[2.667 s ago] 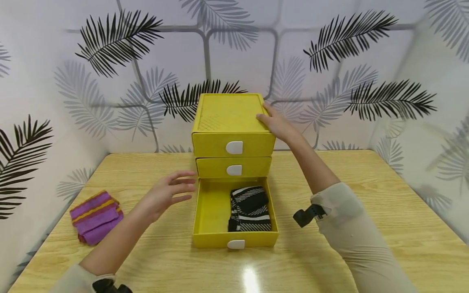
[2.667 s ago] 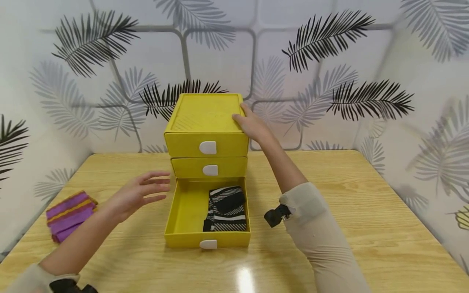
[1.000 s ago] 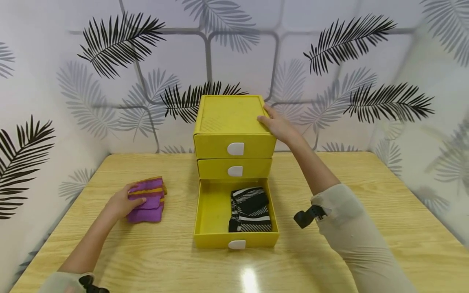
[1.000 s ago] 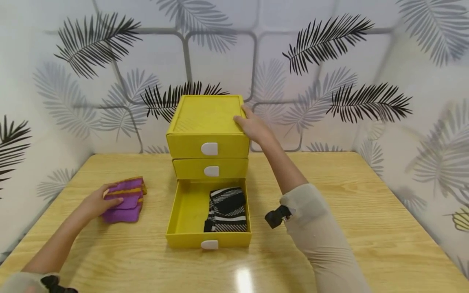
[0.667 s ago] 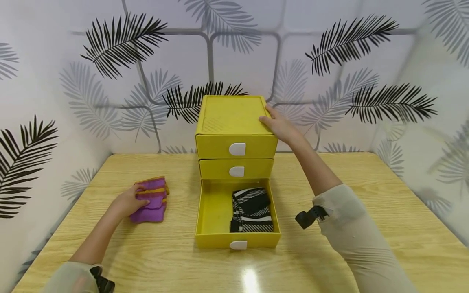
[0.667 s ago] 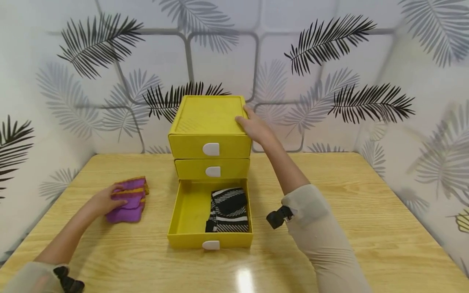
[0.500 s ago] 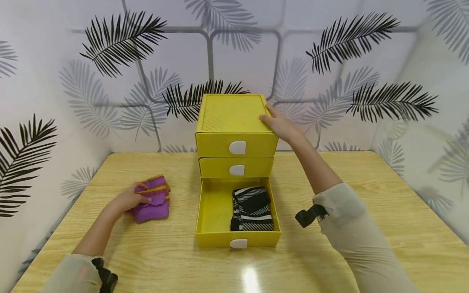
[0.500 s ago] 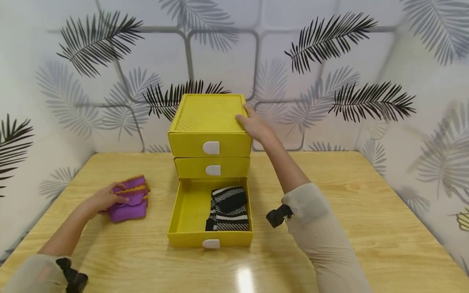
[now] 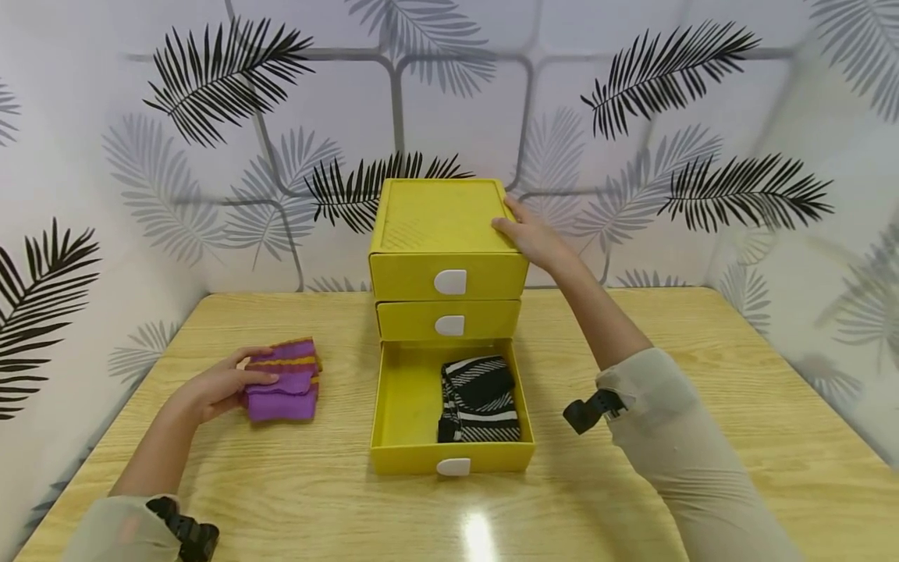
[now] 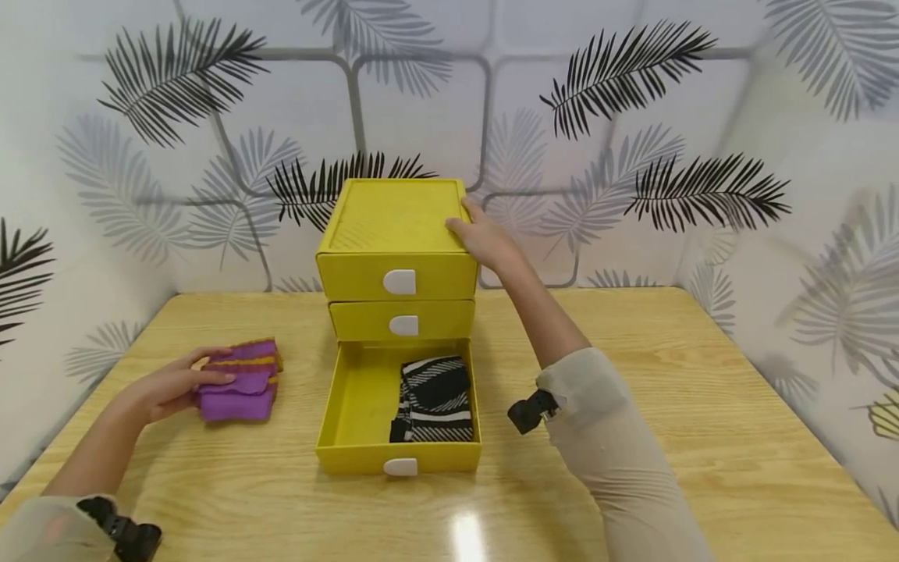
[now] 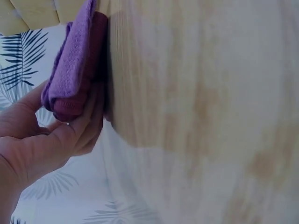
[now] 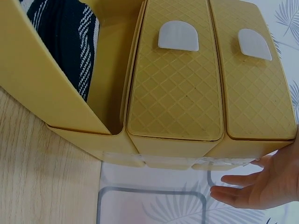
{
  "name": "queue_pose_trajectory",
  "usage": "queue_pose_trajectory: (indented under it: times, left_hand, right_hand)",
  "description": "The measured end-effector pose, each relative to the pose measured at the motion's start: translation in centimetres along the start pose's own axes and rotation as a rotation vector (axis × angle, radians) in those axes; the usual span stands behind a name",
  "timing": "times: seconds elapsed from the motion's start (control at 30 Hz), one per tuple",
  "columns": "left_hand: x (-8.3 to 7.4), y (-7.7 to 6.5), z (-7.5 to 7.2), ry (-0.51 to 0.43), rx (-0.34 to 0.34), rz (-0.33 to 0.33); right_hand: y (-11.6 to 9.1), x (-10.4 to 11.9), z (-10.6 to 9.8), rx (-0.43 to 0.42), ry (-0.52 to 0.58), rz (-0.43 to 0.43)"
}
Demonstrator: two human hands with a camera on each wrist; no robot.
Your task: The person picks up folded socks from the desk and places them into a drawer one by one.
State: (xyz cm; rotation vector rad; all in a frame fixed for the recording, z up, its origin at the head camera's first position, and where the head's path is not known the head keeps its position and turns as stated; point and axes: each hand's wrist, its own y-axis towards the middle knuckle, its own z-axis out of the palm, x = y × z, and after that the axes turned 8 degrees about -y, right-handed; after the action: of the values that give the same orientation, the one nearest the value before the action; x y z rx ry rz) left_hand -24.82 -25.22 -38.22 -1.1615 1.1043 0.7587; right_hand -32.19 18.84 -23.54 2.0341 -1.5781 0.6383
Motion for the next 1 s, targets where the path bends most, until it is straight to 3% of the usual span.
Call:
queue_pose_trajectory:
  times: [0.13,0.27,0.37,0.57,0.77,1.0]
  left_hand:
    - [-0.4,-0.3,0.3,0.118,-0.064,0.030]
    - [-0.6,-0.2,0.0,0.177,-0.066,0.040]
    - [-0.4,0.0,-0.5,0.105,-0.010,0.032]
    - [0.2,-0.1,-1.3,-0.105,0.090,-0.056]
    - [0.2,-0.6,-1.0,-0.147,0.108,-0.066]
    - [0.1,-1.3,-0.3,-0.193,0.148,-0.011]
  right_hand:
    - [0.0,0.2,0.0,-0.002,-0.026,0.002]
    - [-0.1,0.2,0.0,-0.003,-0.030,0.001]
    - [-0.2,0.2,0.0,-0.002,-0.029,0.003]
    - [-0.1,0.1,0.0,0.003,-0.032,0.007]
    - [-0.1,0.1,-0.1,0.001,-0.002,-0.001]
    - [0.1,0.0,0.0,0.004,0.016,0.001]
